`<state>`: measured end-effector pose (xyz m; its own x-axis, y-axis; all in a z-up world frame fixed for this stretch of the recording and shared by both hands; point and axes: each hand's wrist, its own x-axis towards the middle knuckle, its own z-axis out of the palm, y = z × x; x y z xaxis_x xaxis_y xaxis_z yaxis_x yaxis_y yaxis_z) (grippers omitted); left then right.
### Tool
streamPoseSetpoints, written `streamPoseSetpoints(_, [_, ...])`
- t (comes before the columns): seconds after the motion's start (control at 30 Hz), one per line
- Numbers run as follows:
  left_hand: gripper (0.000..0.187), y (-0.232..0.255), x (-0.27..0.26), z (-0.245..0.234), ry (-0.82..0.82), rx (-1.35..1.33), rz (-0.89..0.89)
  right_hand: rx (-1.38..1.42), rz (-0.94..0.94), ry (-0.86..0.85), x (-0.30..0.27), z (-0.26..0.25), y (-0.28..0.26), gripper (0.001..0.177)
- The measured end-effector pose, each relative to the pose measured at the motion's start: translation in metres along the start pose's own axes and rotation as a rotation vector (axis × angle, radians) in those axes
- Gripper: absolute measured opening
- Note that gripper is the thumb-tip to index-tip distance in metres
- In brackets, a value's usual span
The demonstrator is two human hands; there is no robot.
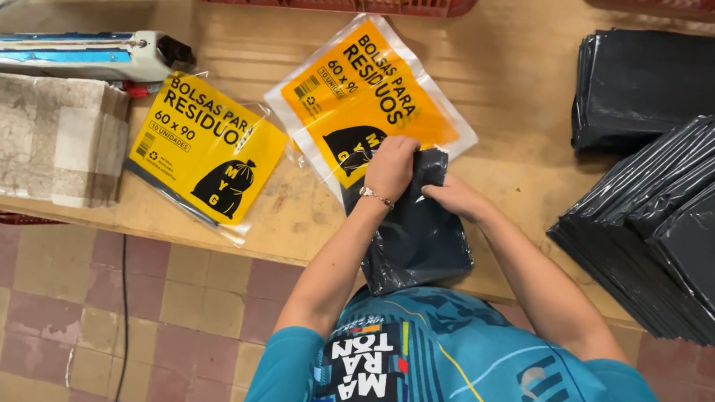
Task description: The person repeatedly places folded black trash bags into yellow-labeled clear plastic packaging on a wooden table. They fold the bags, insert them into the packaging, and stack the completed packages. A heat sealer is visible on the table but not used in the clip.
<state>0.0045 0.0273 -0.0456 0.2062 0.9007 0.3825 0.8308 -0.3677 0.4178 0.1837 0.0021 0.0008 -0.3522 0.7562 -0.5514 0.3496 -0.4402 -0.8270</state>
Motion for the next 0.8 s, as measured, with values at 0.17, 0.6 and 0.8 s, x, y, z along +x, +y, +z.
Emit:
streamPoseSetpoints(0.17, [0.024,0.033,0.007,-0.031,0.098,-0.152,0.059,-0.093,-0.208,0.143,-0.003,-0.005,-0.037,0.039])
streamPoseSetpoints(0.6, [0.053,0.029,-0.076,-0.168,-0.107,-0.347,-1.003,0.12,0.054,0.294,0.051,-0.06,-0.023,0.034])
streamPoseSetpoints(0.8, [0.028,0.001,-0.103,-0.129,-0.025,-0.385,-0.944,-0.645,-0.196,0.506,-0.009,-0.056,-0.058,0.026])
